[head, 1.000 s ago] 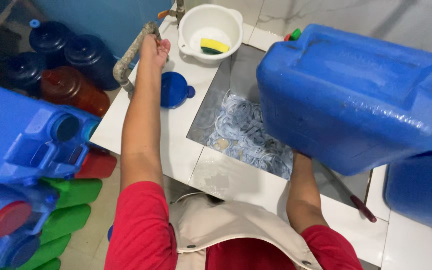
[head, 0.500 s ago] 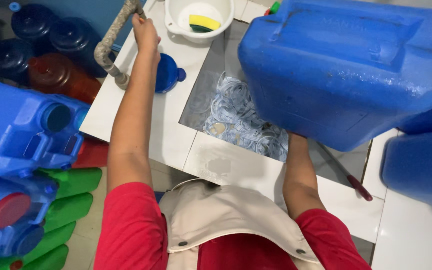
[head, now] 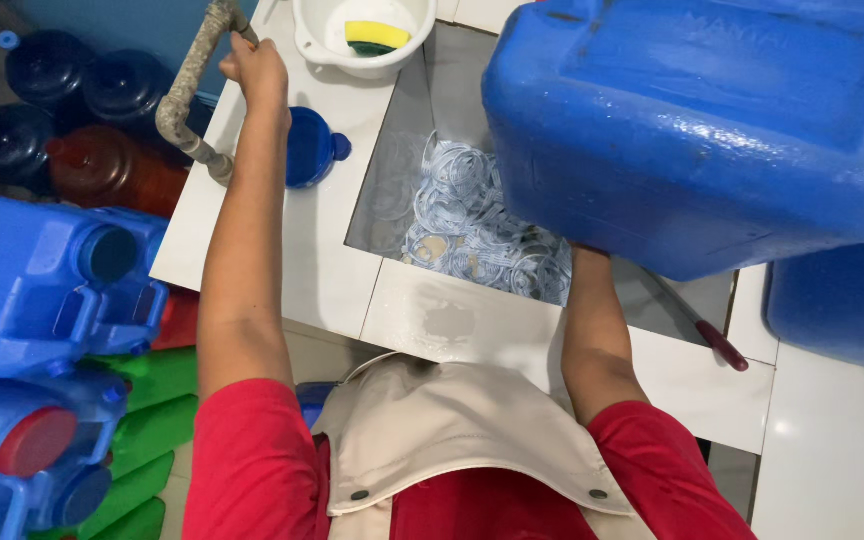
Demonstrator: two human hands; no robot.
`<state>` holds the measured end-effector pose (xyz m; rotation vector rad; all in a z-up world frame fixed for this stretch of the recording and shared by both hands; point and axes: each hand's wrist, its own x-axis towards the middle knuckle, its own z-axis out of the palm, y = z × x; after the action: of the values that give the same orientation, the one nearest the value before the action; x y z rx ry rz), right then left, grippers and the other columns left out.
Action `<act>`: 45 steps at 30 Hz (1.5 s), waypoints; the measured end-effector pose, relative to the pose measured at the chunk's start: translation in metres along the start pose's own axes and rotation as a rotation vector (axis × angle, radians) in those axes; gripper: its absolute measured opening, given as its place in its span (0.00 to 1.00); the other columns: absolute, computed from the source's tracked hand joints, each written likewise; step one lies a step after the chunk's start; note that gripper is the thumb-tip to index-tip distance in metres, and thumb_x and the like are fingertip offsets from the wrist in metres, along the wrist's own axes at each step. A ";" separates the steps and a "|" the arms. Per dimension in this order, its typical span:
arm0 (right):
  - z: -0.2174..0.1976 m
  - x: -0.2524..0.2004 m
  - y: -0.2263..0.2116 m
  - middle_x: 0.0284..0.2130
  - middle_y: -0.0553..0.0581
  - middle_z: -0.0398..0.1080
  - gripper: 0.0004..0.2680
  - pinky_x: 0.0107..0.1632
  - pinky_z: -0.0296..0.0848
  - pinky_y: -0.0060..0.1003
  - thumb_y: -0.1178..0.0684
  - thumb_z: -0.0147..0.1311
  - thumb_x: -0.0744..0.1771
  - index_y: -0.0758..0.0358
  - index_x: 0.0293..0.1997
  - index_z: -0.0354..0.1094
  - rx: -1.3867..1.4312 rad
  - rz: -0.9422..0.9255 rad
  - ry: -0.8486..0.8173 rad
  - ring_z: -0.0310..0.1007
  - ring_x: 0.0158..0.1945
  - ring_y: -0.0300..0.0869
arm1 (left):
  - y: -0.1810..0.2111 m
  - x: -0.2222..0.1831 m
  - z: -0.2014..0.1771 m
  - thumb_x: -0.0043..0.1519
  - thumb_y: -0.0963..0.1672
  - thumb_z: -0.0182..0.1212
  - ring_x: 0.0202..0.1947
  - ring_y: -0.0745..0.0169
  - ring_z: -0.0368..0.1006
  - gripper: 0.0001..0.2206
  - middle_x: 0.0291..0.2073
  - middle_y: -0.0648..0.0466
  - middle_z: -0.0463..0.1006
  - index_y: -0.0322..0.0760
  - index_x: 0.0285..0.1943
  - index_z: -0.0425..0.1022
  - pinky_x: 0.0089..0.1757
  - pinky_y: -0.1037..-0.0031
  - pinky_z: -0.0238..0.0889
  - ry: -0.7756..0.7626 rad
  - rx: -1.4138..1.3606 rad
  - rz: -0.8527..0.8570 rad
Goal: The person washes blue plastic containers by scrubbing the exterior with a sponge, rinsing them under running water at a sink, and using scissors to remove plastic seals from the openings.
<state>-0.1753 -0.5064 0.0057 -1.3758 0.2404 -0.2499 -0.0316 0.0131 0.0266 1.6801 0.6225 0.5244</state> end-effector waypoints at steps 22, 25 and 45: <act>-0.003 0.002 -0.003 0.61 0.69 0.56 0.18 0.65 0.54 0.54 0.44 0.64 0.68 0.61 0.61 0.69 0.009 0.012 0.001 0.54 0.64 0.60 | 0.008 -0.132 -0.013 0.65 0.52 0.53 0.70 0.20 0.43 0.32 0.74 0.37 0.53 0.26 0.74 0.58 0.65 0.46 0.38 -0.222 0.937 0.492; 0.001 0.011 -0.016 0.62 0.69 0.55 0.18 0.65 0.54 0.54 0.45 0.64 0.68 0.61 0.62 0.68 0.029 -0.003 0.016 0.53 0.65 0.60 | 0.044 -0.100 -0.007 0.70 0.59 0.36 0.80 0.35 0.37 0.33 0.76 0.38 0.52 0.44 0.81 0.56 0.73 0.49 0.33 -0.378 0.739 0.133; -0.083 -0.022 -0.040 0.69 0.68 0.51 0.19 0.71 0.50 0.55 0.46 0.63 0.69 0.60 0.66 0.67 -0.066 -0.096 0.171 0.49 0.71 0.61 | 0.020 -0.174 0.104 0.59 0.44 0.56 0.72 0.39 0.57 0.18 0.59 0.44 0.70 0.40 0.60 0.70 0.67 0.38 0.40 -0.684 0.735 0.732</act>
<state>-0.2237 -0.5843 0.0306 -1.4348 0.3267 -0.4440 -0.0936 -0.1816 0.0250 2.6151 -0.3909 0.1746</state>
